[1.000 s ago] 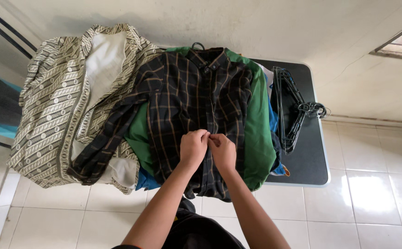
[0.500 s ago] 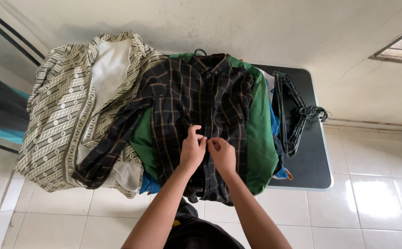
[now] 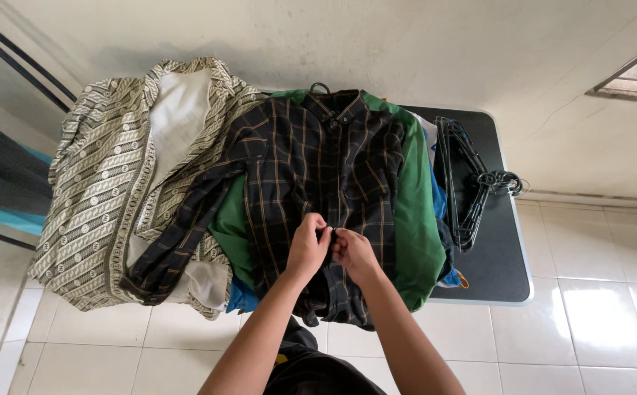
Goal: The person buttons a black plaid shirt and a green shirt on a table, then places each on a hanger and hangs them on a clothes rack. The person then picks up a blue shirt and places a hanger inside it.
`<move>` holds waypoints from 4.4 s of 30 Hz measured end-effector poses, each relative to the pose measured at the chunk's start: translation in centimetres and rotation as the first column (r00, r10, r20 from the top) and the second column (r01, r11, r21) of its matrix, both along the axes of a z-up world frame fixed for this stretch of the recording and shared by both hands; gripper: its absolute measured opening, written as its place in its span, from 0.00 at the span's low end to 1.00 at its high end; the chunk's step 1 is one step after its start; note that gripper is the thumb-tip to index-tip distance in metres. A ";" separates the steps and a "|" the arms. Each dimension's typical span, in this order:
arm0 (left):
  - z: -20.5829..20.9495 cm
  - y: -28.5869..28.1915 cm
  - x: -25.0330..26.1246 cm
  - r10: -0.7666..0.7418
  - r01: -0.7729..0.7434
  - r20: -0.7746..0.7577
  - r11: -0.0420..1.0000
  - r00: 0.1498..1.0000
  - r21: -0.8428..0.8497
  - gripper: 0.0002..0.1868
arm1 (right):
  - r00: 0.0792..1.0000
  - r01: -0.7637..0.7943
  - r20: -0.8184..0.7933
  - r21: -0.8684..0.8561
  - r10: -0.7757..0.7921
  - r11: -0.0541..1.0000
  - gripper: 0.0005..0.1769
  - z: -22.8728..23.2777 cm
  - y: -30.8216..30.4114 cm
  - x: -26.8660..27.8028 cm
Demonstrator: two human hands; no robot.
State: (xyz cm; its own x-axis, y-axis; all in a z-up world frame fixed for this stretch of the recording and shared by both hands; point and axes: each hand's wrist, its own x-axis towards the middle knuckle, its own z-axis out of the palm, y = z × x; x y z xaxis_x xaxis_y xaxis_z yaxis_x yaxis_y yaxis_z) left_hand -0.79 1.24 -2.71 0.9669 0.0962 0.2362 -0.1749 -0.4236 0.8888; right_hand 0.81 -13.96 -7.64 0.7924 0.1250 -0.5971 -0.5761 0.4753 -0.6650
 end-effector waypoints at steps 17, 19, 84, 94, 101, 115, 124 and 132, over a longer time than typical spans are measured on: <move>1.5 0.1 0.3 -0.083 0.018 -0.252 0.968 0.964 -0.249 0.08 | 0.871 0.157 0.308 -0.913 0.383 0.377 0.23 3.2 2.6 -4.6; 1.2 0.1 0.2 -0.040 0.003 -0.213 0.985 0.976 -0.173 0.11 | 0.891 0.136 0.262 -0.934 0.371 0.332 0.19 3.2 2.5 -4.6; -1.4 0.3 -9.6 0.065 -0.094 -0.122 0.966 0.990 -0.242 0.08 | 0.914 -0.148 0.220 -0.600 0.340 0.786 0.16 7.1 0.1 -9.0; -1.9 0.0 -9.7 0.078 -0.186 -0.362 0.944 0.929 -0.272 0.11 | 0.878 -0.049 0.240 -0.815 0.414 0.577 0.17 5.4 0.9 -9.2; -1.0 0.2 -8.8 0.006 -0.221 -0.466 0.886 0.885 -0.408 0.12 | 0.766 0.021 0.411 -0.784 0.494 0.620 0.12 4.7 0.4 -9.6; -0.3 0.1 -7.4 -0.068 0.040 -0.502 0.997 0.862 -0.066 0.17 | 0.780 0.087 0.386 -0.847 0.493 0.525 0.12 5.3 -0.2 -10.7; -1.5 0.5 -6.6 -0.073 0.039 -0.497 0.996 0.865 -0.078 0.16 | 0.866 0.025 0.254 -0.882 0.431 0.470 0.13 6.1 0.8 -10.6; 0.4 1.2 -6.3 -0.102 0.090 -0.554 0.995 0.826 -0.050 0.16 | 0.901 -0.089 0.267 -0.658 0.342 0.748 0.10 4.1 0.4 -10.2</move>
